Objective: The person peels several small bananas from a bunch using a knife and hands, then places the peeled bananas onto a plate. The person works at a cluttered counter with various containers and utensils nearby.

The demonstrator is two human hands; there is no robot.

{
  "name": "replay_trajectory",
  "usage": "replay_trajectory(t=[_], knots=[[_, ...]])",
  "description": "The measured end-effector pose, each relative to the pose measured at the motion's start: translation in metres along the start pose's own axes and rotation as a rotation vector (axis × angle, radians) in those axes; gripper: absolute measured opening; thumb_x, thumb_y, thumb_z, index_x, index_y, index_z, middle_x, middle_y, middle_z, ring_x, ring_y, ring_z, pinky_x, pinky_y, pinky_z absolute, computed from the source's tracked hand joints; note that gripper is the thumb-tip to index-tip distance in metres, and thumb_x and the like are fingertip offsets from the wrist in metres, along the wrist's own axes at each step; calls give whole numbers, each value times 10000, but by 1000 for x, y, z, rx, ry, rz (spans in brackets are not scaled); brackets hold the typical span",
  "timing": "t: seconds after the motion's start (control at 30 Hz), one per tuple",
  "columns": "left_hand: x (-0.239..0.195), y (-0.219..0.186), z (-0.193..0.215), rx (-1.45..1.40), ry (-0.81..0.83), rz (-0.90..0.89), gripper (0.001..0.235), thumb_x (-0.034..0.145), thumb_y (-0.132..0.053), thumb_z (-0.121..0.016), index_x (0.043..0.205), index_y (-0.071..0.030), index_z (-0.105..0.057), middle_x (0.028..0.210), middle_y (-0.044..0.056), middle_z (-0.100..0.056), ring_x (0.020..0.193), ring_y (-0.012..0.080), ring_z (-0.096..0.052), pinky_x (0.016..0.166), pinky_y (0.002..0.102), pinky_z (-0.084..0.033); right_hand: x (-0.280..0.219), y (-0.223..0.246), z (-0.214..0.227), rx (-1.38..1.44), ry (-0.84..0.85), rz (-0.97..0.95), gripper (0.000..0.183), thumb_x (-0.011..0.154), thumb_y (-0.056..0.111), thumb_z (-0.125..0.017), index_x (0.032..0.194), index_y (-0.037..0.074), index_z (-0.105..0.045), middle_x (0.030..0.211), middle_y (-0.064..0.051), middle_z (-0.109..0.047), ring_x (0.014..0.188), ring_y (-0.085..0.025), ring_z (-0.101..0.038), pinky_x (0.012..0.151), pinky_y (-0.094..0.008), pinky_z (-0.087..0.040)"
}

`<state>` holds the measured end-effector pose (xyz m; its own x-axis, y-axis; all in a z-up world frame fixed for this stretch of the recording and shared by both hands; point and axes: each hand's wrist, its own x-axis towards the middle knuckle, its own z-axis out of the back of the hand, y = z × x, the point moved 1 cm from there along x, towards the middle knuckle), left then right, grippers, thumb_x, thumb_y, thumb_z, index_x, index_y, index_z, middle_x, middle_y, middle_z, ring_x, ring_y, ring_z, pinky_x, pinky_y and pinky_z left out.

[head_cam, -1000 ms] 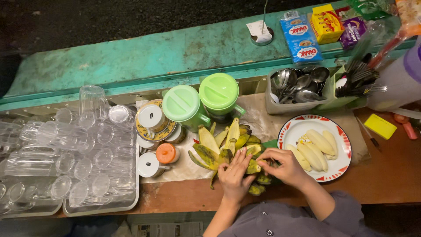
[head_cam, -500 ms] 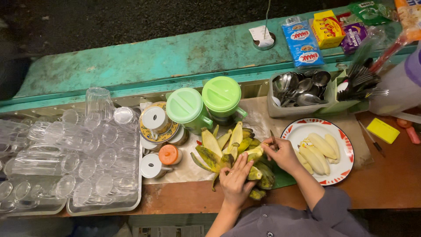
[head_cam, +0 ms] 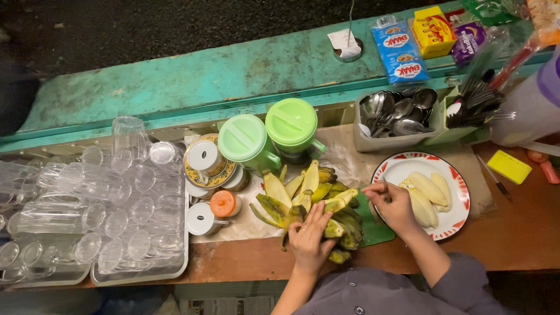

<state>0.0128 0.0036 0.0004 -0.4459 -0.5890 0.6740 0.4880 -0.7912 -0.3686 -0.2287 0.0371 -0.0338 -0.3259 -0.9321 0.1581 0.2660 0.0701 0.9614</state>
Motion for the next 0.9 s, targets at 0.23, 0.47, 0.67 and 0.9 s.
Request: replay_trajectory(t=[0.23,0.47,0.67,0.9], knots=[[19,-7,-5,34,35,45,345,1015,-367,-546,1262,-144,-639,1411,56,-661,1291,171,-661,793,315,-353,-26,56,-29,-115,150,517,255,891,79,-751,1138,26,-717,1009,-153,-686,847,-190,-732,748,-262,-663],[17,-1,-11,24,-25,68,460,834,-322,-764,1270,-218,-657,1426,-17,-664,1258,110,-651,831,292,-392,-33,74,-49,-155,-161,495,284,722,-5,-858,996,53,-808,776,-43,-720,412,-169,-614,398,-258,-515],[33,1,11,-151,133,60,530,848,-430,-705,1324,-209,-627,1438,12,-649,1290,160,-635,864,325,-367,-35,54,-47,-138,-168,443,181,760,120,-878,918,104,-792,818,-3,-732,431,-140,-587,426,-230,-503],[30,12,6,-329,166,171,552,908,-656,-573,1266,-242,-649,1432,-45,-646,1319,164,-612,905,335,-326,-28,62,-57,-138,-159,549,57,877,122,-777,825,98,-782,769,-38,-712,511,-261,-651,499,-306,-556]])
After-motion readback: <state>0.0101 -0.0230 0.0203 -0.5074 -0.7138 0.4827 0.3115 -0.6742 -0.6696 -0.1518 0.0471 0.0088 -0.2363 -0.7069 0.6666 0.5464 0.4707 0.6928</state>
